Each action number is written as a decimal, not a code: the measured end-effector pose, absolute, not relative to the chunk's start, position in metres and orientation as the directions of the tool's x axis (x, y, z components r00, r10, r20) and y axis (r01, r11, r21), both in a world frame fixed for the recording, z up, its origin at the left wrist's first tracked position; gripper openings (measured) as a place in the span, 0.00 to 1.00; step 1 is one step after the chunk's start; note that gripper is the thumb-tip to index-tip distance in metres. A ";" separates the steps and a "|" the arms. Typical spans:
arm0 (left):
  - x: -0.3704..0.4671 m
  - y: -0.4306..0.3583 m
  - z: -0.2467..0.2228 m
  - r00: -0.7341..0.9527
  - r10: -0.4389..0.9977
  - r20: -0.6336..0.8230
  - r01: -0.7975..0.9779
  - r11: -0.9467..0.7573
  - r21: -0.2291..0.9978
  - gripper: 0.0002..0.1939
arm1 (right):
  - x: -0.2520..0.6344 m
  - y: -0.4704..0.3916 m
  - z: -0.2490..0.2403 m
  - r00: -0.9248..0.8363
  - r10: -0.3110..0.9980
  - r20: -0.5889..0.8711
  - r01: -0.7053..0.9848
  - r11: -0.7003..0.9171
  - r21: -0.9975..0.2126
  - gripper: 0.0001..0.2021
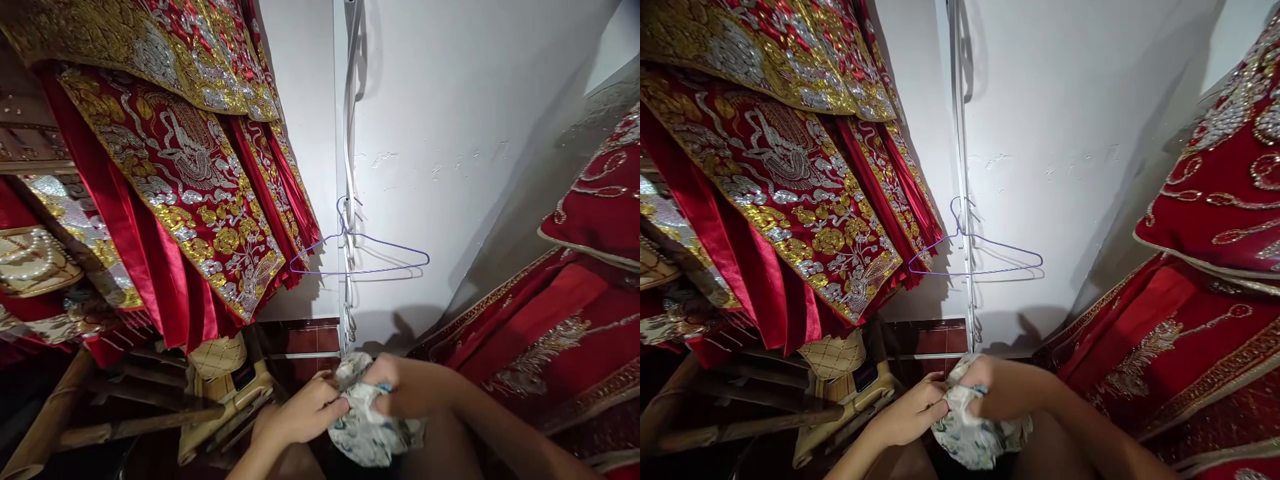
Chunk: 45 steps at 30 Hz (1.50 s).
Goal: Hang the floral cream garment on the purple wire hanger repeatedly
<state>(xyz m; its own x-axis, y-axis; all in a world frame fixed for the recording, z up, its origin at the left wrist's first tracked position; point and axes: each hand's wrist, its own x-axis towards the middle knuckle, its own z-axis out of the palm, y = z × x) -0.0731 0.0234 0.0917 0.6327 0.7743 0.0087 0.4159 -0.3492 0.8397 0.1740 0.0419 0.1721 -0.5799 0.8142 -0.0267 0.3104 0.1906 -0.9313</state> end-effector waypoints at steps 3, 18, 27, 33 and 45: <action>-0.099 0.026 0.091 0.562 0.814 -0.144 0.551 -0.239 0.800 0.25 | 0.194 0.070 0.193 -0.657 0.747 0.102 0.414 0.470 -0.779 0.18; -0.154 0.032 0.150 0.191 0.982 -0.002 0.816 -0.157 0.557 0.24 | 0.188 0.185 0.143 -0.136 0.922 0.363 0.566 0.373 -0.735 0.12; -0.141 0.094 0.156 -0.123 0.951 0.285 0.596 -0.159 0.787 0.27 | 0.214 0.150 0.188 -0.226 0.952 0.208 0.261 0.265 -0.928 0.18; -0.110 0.148 0.198 -0.185 0.879 0.440 0.422 -0.333 0.843 0.21 | 0.192 0.130 0.175 -0.248 0.966 0.069 0.077 0.091 -0.993 0.19; -0.090 0.147 0.246 0.191 0.802 0.566 0.651 -0.535 0.538 0.14 | 0.196 0.136 0.177 -0.304 0.947 0.105 0.129 0.151 -0.980 0.16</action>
